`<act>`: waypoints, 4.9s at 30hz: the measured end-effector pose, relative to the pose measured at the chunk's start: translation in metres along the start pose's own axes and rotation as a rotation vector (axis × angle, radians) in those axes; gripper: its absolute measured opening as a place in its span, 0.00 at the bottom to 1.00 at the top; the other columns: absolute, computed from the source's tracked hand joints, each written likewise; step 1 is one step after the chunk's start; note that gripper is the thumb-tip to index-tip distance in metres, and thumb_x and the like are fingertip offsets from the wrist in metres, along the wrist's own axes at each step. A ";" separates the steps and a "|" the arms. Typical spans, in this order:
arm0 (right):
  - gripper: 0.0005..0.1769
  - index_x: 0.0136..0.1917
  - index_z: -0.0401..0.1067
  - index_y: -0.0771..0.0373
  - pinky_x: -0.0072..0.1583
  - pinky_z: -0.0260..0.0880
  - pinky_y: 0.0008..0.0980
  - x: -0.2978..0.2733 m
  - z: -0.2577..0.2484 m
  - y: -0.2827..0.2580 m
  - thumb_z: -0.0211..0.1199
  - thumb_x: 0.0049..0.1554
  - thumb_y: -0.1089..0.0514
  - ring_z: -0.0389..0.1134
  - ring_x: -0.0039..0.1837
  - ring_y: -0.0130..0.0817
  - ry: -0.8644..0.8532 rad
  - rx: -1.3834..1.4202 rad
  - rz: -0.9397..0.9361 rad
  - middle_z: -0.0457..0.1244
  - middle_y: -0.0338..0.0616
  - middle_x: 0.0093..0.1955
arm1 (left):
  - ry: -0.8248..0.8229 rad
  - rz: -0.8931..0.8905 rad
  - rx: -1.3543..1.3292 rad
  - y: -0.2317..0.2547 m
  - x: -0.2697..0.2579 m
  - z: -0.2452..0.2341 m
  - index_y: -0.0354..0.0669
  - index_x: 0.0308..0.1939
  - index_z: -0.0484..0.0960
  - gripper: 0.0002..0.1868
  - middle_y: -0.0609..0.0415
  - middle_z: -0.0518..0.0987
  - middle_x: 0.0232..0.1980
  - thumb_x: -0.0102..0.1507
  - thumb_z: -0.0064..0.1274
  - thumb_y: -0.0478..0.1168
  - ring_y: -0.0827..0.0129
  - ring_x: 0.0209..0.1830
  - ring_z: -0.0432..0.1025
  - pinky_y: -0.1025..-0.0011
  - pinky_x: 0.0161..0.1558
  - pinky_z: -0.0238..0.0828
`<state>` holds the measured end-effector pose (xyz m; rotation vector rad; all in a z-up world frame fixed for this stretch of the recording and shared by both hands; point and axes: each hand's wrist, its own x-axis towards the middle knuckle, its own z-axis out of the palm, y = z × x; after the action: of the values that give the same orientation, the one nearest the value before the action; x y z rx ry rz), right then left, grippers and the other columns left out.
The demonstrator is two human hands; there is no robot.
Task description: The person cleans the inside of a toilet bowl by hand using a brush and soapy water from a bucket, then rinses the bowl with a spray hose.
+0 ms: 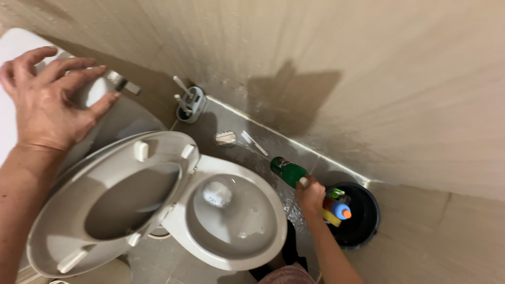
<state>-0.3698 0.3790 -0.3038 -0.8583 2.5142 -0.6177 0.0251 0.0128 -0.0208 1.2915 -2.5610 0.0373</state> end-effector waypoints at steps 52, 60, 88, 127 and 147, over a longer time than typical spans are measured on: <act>0.28 0.63 0.75 0.62 0.69 0.66 0.49 0.050 -0.019 0.274 0.66 0.47 0.64 0.62 0.67 0.61 0.039 -0.362 -0.111 0.62 0.61 0.68 | -0.722 -0.417 -0.656 0.466 -0.211 0.227 0.46 0.69 0.70 0.33 0.48 0.61 0.75 0.60 0.62 0.43 0.49 0.80 0.46 0.36 0.73 0.35; 0.22 0.59 0.76 0.63 0.64 0.69 0.49 0.074 0.049 0.117 0.68 0.49 0.61 0.67 0.62 0.58 -0.187 -0.150 -0.181 0.65 0.61 0.61 | -0.589 -0.493 -0.567 0.388 -0.196 0.220 0.46 0.68 0.71 0.32 0.46 0.61 0.78 0.61 0.61 0.43 0.49 0.79 0.46 0.40 0.74 0.33; 0.30 0.71 0.60 0.65 0.66 0.68 0.49 0.195 0.464 0.101 0.59 0.56 0.65 0.62 0.67 0.60 -0.714 -0.495 -0.201 0.58 0.64 0.67 | -0.168 -0.466 -0.297 0.152 -0.114 0.422 0.41 0.57 0.82 0.22 0.47 0.79 0.61 0.62 0.58 0.47 0.52 0.66 0.68 0.52 0.70 0.58; 0.11 0.34 0.77 0.57 0.62 0.59 0.42 0.289 0.502 -0.275 0.58 0.55 0.56 0.61 0.60 0.45 -0.109 -0.514 -1.533 0.67 0.46 0.48 | 0.043 -0.556 -0.278 0.150 -0.111 0.418 0.38 0.56 0.81 0.23 0.48 0.79 0.60 0.59 0.62 0.44 0.48 0.65 0.69 0.49 0.67 0.63; 0.34 0.73 0.60 0.68 0.70 0.59 0.55 0.213 0.479 -0.126 0.58 0.53 0.70 0.58 0.70 0.61 -0.366 -0.044 -0.794 0.56 0.64 0.69 | 0.033 -0.555 -0.295 0.148 -0.111 0.417 0.37 0.57 0.82 0.23 0.46 0.78 0.60 0.61 0.60 0.44 0.47 0.66 0.68 0.48 0.68 0.62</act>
<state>-0.2231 0.0210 -0.6789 -1.8184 1.8117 -0.5600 -0.1245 0.1290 -0.4356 1.7934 -1.9964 -0.4050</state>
